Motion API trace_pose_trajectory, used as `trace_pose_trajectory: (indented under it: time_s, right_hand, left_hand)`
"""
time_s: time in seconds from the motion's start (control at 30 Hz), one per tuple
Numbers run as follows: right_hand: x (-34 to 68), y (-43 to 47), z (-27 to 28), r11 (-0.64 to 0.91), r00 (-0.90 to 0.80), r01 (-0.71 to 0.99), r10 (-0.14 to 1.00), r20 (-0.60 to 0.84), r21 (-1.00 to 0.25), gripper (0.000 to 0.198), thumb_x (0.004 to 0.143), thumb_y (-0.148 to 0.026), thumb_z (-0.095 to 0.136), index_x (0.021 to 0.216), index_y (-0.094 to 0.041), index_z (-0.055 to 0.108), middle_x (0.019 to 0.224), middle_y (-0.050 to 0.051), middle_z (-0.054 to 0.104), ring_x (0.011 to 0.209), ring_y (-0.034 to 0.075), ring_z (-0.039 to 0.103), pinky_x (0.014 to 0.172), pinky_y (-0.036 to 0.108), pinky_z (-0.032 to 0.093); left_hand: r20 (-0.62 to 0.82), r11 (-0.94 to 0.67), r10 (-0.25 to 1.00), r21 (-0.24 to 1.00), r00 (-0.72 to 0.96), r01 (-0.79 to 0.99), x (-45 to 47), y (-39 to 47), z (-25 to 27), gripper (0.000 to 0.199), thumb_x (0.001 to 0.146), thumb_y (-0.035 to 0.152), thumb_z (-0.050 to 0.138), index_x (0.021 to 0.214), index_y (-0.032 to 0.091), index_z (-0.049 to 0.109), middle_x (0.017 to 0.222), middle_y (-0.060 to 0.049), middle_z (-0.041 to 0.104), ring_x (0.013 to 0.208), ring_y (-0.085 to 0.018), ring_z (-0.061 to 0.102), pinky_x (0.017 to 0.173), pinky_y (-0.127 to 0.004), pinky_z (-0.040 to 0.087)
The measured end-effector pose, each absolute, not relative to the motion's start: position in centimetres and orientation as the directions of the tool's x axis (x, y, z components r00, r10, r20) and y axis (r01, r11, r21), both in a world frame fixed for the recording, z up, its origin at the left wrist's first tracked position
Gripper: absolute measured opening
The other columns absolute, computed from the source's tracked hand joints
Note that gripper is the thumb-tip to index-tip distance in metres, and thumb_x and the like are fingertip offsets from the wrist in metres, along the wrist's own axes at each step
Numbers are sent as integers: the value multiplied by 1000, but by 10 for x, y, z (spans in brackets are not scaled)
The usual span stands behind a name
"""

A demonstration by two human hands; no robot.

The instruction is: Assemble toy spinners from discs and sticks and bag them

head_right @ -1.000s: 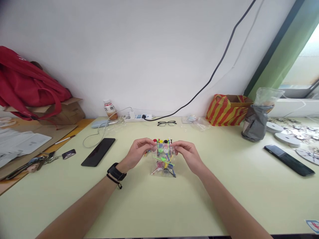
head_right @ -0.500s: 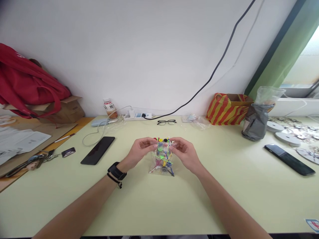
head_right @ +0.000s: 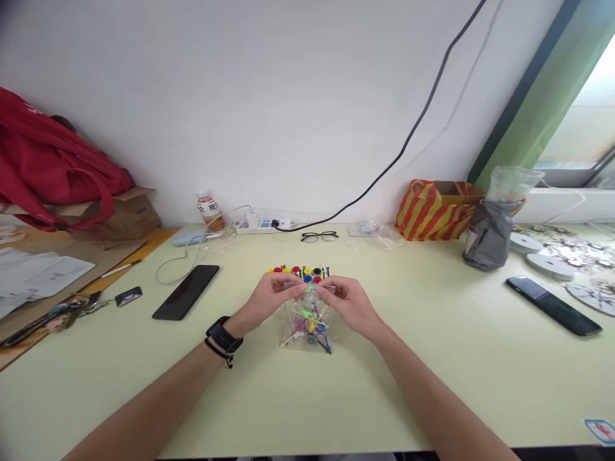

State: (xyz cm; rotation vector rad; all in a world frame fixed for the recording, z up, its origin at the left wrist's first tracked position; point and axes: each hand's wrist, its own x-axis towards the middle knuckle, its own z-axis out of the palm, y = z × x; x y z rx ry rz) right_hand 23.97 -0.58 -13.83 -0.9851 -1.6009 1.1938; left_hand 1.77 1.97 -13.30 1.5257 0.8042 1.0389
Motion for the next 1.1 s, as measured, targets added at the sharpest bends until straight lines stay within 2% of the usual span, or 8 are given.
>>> trace_pose_trajectory:
  time_s: [0.07, 0.2, 0.23, 0.37, 0.7, 0.83, 0.97, 1.1]
  right_hand:
    - [240, -6, -137, 221, -285, 85, 940, 189, -972, 32, 91, -51, 73, 92, -20, 78, 77, 1, 67, 71, 16, 56, 66, 30, 45]
    - [238, -8, -133, 201, -276, 51, 944, 179, -978, 32, 89, -50, 75, 105, -23, 79, 103, 6, 77, 93, 22, 67, 80, 33, 53]
    - [237, -8, -132, 189, -283, 46, 944, 169, -981, 33, 89, -51, 74, 106, -23, 79, 104, 6, 78, 94, 22, 68, 82, 34, 53]
    - [236, -8, -132, 167, -307, 49, 941, 145, -985, 31, 89, -51, 74, 93, -21, 80, 86, 5, 76, 80, 20, 66, 76, 33, 53]
    - [249, 0, -141, 181, -276, 101, 950, 147, -978, 38, 82, -57, 79, 84, -19, 78, 76, 5, 72, 69, 18, 63, 68, 32, 55]
    - [251, 0, -139, 211, -282, 120, 944, 170, -970, 36, 84, -56, 78, 84, -20, 78, 78, 5, 73, 71, 19, 63, 68, 32, 53]
    - [249, -2, -138, 233, -293, 153, 939, 181, -960, 35, 81, -54, 82, 89, -21, 78, 87, 5, 75, 76, 19, 64, 72, 33, 53]
    - [250, -1, -138, 202, -307, 98, 938, 164, -974, 37, 82, -56, 80, 89, -20, 77, 84, 5, 74, 77, 20, 64, 73, 33, 53]
  left_hand:
    - [196, -199, 898, 979, 394, -36, 17, 20, -133, 28, 82, 40, 84, 88, 13, 83, 80, -8, 77, 71, -16, 66, 70, -26, 55]
    - [202, -208, 892, 978, 406, -29, 17, 20, -134, 26, 83, 39, 84, 90, 14, 83, 83, -9, 79, 74, -17, 69, 71, -27, 56]
    - [202, -212, 889, 977, 412, -22, 18, 19, -135, 26, 83, 39, 84, 90, 14, 83, 85, -9, 79, 76, -18, 70, 72, -27, 56]
    - [193, -213, 877, 977, 440, -5, 18, 18, -137, 26, 85, 40, 82, 92, 15, 84, 88, -10, 80, 79, -20, 72, 74, -29, 57]
    - [159, -175, 898, 985, 411, 1, 11, 23, -129, 28, 80, 41, 86, 85, 14, 82, 80, -9, 79, 73, -18, 71, 70, -28, 56]
    - [154, -176, 870, 984, 468, 4, 13, 22, -129, 30, 81, 40, 85, 98, 15, 83, 93, -11, 81, 83, -21, 74, 76, -29, 58]
    - [169, -182, 883, 983, 438, -12, 15, 22, -135, 28, 82, 40, 84, 93, 14, 83, 84, -9, 79, 77, -19, 72, 73, -28, 58]
    - [175, -190, 892, 982, 418, -7, 14, 23, -137, 27, 81, 39, 85, 92, 14, 84, 83, -9, 79, 74, -18, 70, 70, -27, 57]
